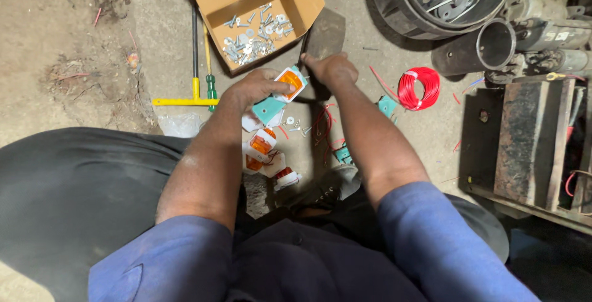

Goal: The person sits on the floor and assembles small electrical components. They attach red wires to white plastic housings with orange inserts, secure them to teal metal plates using pliers and a screwdriver, and place finished units aside.

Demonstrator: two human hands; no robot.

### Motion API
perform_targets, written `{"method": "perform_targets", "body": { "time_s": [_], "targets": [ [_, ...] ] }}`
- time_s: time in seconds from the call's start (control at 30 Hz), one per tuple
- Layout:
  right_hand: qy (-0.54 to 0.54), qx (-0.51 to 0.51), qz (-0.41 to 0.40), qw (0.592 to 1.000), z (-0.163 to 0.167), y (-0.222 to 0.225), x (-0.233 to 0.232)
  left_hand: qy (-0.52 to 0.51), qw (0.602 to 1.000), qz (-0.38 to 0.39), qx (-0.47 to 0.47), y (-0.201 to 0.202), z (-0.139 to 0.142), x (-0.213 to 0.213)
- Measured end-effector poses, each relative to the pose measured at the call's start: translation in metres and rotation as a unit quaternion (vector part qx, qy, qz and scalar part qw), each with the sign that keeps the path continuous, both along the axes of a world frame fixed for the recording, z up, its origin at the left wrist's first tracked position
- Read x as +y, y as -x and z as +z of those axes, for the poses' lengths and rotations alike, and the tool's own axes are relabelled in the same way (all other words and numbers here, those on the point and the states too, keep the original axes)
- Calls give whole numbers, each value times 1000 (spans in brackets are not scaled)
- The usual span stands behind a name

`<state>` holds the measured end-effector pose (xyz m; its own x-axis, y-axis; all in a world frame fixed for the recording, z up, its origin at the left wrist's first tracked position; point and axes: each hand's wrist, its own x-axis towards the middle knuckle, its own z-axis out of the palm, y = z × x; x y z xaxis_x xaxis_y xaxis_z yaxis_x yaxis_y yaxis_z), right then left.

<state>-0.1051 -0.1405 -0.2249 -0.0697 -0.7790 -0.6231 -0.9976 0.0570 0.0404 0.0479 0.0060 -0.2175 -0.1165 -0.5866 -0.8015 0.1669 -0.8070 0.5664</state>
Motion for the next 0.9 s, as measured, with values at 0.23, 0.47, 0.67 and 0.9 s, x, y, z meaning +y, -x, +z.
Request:
{"method": "perform_targets", "body": {
  "time_s": [0.23, 0.47, 0.67, 0.9],
  "targets": [
    [3, -183, -92, 979, -19, 37, -8, 58, 994, 30, 87, 9, -43, -5],
    [-88, -521, -330, 783, -29, 124, 10, 33, 997, 2, 74, 19, -47, -7],
    [-29, -604, -276, 747, -14, 124, 38, 26, 999, -42, 21, 18, -38, -16],
    [32, -613, -213, 760, -20, 97, 76, 1, 998, -48, -27, 20, -27, -16]
  ]
}}
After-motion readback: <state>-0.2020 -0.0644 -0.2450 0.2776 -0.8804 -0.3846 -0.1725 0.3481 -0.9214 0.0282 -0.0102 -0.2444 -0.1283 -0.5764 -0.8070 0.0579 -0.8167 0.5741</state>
